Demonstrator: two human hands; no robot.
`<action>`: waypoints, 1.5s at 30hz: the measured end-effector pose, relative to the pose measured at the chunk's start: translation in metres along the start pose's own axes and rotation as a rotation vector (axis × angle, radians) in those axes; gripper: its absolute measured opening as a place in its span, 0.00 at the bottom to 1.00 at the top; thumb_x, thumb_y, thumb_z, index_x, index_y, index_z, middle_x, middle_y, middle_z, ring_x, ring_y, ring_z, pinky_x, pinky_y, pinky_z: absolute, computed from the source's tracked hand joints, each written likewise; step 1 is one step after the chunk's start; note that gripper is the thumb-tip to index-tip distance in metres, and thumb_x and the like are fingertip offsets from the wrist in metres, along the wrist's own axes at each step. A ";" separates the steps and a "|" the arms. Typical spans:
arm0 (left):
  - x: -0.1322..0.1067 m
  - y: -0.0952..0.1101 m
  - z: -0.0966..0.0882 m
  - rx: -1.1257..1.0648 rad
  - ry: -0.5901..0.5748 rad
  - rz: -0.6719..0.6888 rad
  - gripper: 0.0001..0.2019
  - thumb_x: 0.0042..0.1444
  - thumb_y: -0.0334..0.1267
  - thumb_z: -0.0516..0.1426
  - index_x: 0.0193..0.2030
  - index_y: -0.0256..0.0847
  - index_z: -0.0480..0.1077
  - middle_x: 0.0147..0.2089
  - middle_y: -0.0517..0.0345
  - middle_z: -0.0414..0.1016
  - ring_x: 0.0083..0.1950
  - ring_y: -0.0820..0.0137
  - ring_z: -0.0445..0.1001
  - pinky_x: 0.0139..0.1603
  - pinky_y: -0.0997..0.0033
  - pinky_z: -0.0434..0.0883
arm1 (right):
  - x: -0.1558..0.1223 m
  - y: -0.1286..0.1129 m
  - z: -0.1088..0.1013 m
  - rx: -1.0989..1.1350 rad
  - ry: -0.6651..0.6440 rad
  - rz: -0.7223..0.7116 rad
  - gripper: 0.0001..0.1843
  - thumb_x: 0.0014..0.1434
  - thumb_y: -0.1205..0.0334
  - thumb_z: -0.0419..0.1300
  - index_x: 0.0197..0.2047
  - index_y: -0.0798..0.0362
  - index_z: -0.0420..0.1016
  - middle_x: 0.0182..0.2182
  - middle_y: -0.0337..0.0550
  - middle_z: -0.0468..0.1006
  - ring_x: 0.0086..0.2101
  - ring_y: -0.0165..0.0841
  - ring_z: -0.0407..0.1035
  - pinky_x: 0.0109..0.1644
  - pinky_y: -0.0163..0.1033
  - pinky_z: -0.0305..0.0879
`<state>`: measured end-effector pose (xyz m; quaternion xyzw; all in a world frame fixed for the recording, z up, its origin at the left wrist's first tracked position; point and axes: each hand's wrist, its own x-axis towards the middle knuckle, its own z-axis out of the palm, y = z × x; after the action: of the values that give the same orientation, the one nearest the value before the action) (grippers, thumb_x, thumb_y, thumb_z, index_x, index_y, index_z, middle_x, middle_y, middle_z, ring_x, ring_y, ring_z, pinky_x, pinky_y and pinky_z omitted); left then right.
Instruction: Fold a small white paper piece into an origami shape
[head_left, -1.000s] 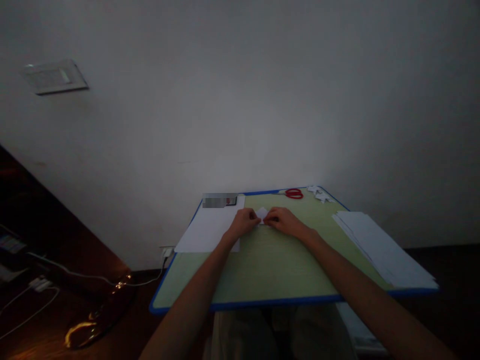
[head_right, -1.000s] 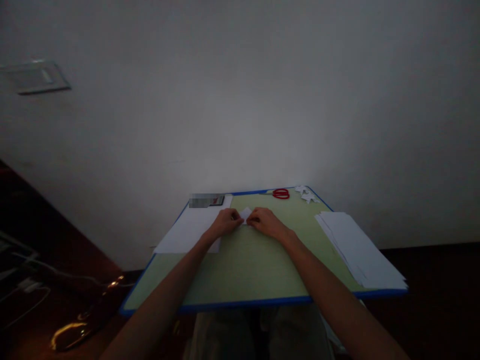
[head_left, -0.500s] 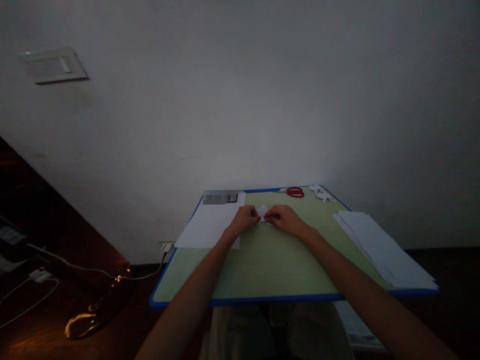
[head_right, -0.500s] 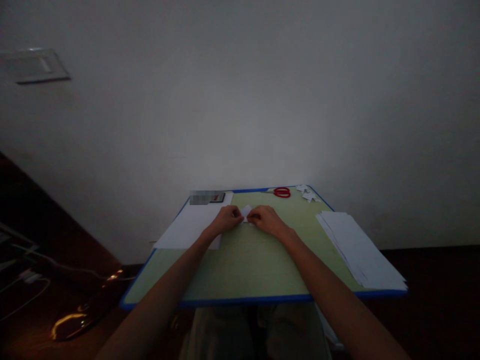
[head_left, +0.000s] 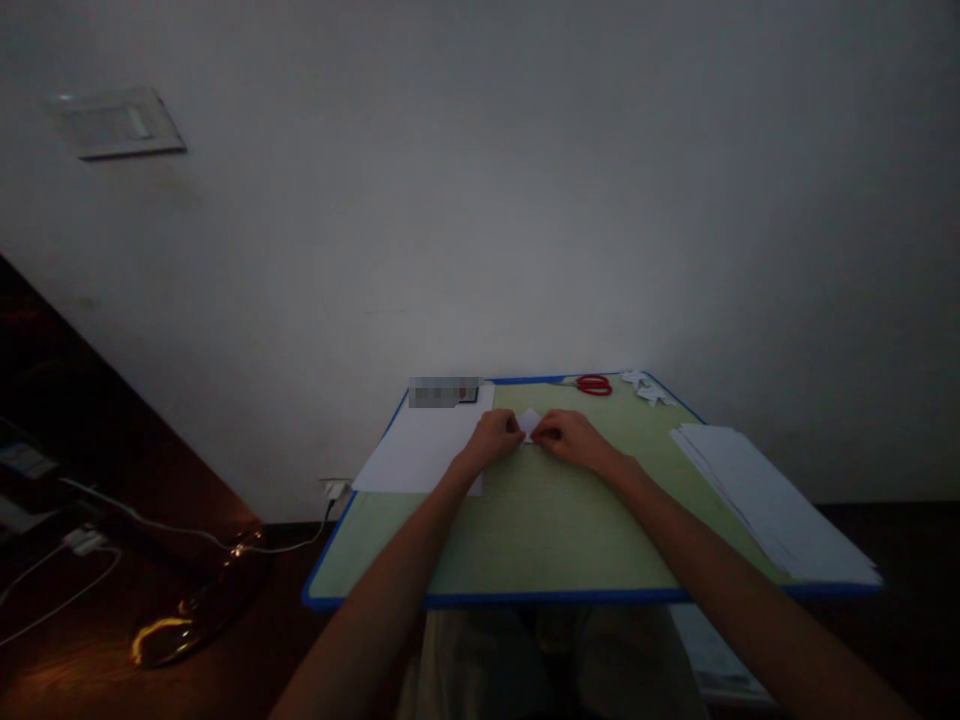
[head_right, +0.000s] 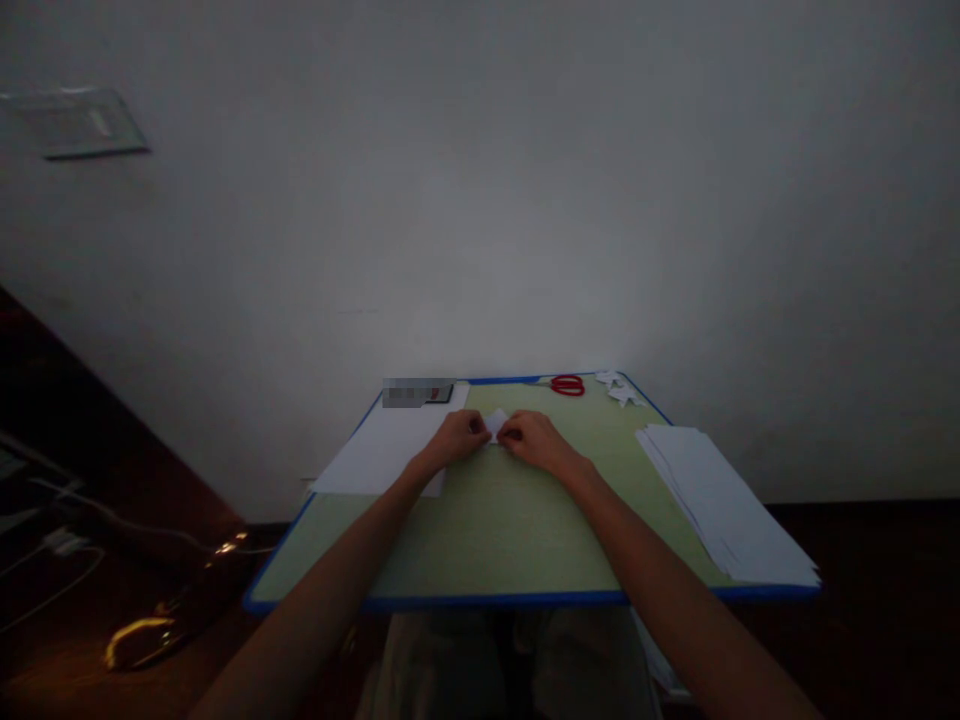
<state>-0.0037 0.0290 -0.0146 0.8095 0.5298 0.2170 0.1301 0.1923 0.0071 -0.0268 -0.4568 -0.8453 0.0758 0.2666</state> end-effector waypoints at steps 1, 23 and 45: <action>0.000 0.000 0.000 0.002 -0.002 0.003 0.05 0.53 0.35 0.61 0.34 0.37 0.77 0.35 0.52 0.80 0.38 0.65 0.75 0.41 0.69 0.69 | 0.000 -0.001 0.000 0.004 0.001 -0.003 0.10 0.57 0.67 0.62 0.40 0.52 0.85 0.37 0.46 0.81 0.36 0.34 0.73 0.42 0.36 0.64; 0.001 -0.005 -0.001 -0.011 -0.012 0.058 0.03 0.52 0.34 0.62 0.32 0.37 0.75 0.34 0.54 0.78 0.37 0.66 0.74 0.41 0.69 0.68 | -0.021 -0.031 -0.008 -0.354 -0.072 -0.147 0.16 0.69 0.65 0.51 0.43 0.58 0.81 0.41 0.56 0.74 0.42 0.41 0.68 0.48 0.45 0.62; -0.003 -0.009 -0.001 0.015 0.068 0.066 0.15 0.52 0.48 0.64 0.38 0.39 0.71 0.41 0.51 0.75 0.43 0.61 0.73 0.42 0.66 0.67 | -0.018 0.008 0.006 0.050 0.198 0.329 0.14 0.55 0.51 0.66 0.40 0.50 0.82 0.39 0.46 0.77 0.38 0.37 0.71 0.44 0.41 0.64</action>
<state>-0.0125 0.0295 -0.0186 0.8197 0.5084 0.2447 0.0987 0.2031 -0.0020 -0.0414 -0.5872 -0.7267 0.0942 0.3437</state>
